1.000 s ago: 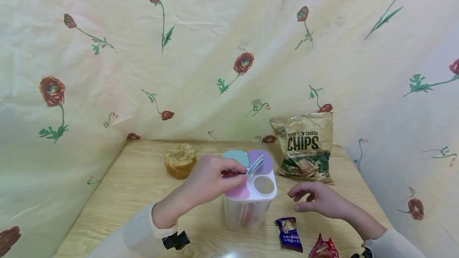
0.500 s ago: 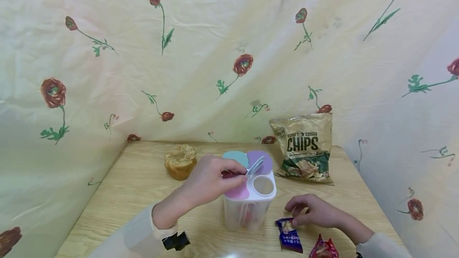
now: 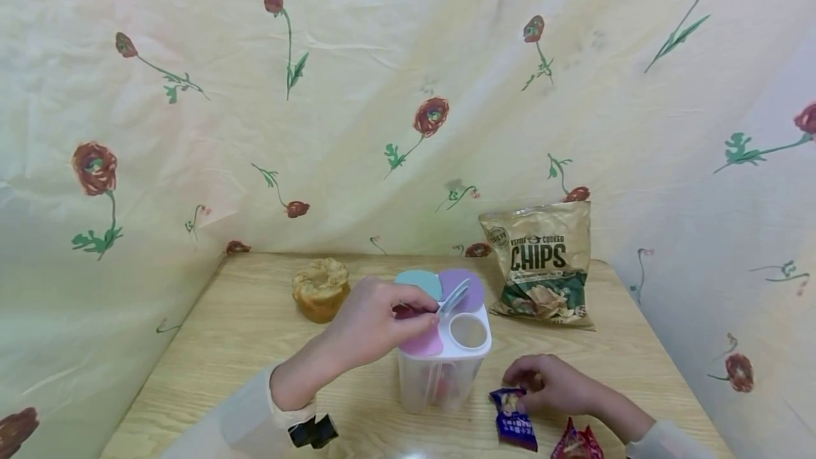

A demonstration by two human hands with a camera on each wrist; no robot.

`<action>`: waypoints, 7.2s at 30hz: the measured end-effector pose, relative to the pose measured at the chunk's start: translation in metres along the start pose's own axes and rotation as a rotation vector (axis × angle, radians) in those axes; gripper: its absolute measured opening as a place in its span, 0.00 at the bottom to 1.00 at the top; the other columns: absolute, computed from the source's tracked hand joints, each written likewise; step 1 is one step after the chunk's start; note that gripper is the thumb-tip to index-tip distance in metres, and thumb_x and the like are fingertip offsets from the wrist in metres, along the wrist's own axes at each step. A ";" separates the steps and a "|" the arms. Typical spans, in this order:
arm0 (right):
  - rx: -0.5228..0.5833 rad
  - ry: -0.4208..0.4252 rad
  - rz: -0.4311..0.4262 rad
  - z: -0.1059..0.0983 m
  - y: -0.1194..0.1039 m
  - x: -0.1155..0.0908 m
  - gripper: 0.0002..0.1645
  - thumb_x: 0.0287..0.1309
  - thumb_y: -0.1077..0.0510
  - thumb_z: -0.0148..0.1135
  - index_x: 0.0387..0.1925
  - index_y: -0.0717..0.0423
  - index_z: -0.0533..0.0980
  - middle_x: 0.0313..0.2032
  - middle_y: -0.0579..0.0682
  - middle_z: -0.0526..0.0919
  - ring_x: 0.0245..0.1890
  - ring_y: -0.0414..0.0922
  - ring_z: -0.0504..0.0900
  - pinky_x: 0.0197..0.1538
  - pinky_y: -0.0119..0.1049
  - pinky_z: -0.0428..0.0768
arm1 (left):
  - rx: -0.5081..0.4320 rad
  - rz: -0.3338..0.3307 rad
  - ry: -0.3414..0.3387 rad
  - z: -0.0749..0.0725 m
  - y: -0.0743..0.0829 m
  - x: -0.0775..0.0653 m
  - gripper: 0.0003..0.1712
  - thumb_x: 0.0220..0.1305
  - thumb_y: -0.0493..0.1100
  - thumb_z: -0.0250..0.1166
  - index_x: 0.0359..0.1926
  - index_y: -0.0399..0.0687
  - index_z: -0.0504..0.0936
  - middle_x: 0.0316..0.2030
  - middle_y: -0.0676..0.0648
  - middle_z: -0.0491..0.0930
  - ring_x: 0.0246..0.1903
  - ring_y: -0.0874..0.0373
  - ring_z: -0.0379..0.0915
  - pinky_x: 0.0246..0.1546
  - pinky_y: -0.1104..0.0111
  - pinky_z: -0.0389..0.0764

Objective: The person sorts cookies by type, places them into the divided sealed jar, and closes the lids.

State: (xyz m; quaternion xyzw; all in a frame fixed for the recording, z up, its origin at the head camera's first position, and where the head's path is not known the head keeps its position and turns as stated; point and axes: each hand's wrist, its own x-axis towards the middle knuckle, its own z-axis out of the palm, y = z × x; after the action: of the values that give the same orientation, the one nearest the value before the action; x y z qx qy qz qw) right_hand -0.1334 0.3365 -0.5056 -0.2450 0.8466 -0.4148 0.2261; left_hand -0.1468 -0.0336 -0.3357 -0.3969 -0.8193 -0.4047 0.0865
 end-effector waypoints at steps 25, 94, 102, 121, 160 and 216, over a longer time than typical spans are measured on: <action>0.026 0.120 -0.067 -0.017 -0.027 -0.007 0.14 0.64 0.56 0.70 0.50 0.53 0.82 0.42 0.49 0.88 0.38 0.37 0.84 0.36 0.34 0.83 | -0.001 -0.036 -0.012 -0.001 0.002 0.000 0.05 0.60 0.42 0.73 0.38 0.52 0.93 0.34 0.58 0.90 0.32 0.73 0.80 0.36 0.76 0.83; -0.513 0.341 -0.549 -0.036 -0.204 0.026 0.10 0.53 0.56 0.79 0.37 0.39 0.90 0.34 0.34 0.78 0.31 0.32 0.75 0.32 0.27 0.77 | 0.034 -0.012 -0.006 0.001 0.000 0.002 0.04 0.60 0.43 0.73 0.36 0.55 0.92 0.32 0.60 0.88 0.30 0.74 0.77 0.33 0.74 0.82; -0.646 0.279 -0.494 -0.034 -0.209 0.026 0.08 0.58 0.55 0.75 0.39 0.40 0.90 0.39 0.34 0.86 0.38 0.32 0.83 0.38 0.31 0.83 | 0.052 -0.021 -0.004 0.002 0.001 0.002 0.04 0.60 0.43 0.73 0.37 0.55 0.92 0.32 0.60 0.88 0.30 0.74 0.78 0.34 0.75 0.82; -0.701 0.175 -0.346 -0.037 -0.223 0.026 0.03 0.64 0.51 0.71 0.36 0.37 0.89 0.35 0.29 0.84 0.36 0.28 0.78 0.36 0.27 0.79 | 0.059 0.011 0.013 0.002 -0.001 0.002 0.05 0.60 0.42 0.72 0.37 0.54 0.92 0.32 0.60 0.89 0.30 0.74 0.78 0.34 0.76 0.81; 0.117 0.093 0.069 -0.040 -0.003 -0.110 0.18 0.72 0.63 0.59 0.59 0.67 0.76 0.51 0.35 0.85 0.46 0.33 0.82 0.38 0.31 0.80 | 0.005 -0.012 0.020 0.002 -0.003 -0.001 0.05 0.60 0.42 0.73 0.38 0.53 0.93 0.32 0.59 0.90 0.30 0.75 0.78 0.34 0.74 0.82; 0.376 -0.104 0.094 -0.005 0.038 -0.090 0.16 0.75 0.65 0.52 0.58 0.65 0.78 0.49 0.49 0.84 0.40 0.37 0.79 0.41 0.28 0.78 | -0.008 -0.020 0.009 0.004 -0.001 0.001 0.04 0.60 0.42 0.74 0.37 0.52 0.92 0.32 0.59 0.89 0.30 0.74 0.77 0.34 0.74 0.83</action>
State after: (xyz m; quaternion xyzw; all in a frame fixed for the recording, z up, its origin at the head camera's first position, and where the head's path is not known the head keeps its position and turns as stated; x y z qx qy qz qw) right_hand -0.0751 0.4144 -0.5175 -0.1797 0.7522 -0.5412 0.3303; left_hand -0.1472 -0.0306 -0.3381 -0.3872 -0.8212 -0.4106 0.0844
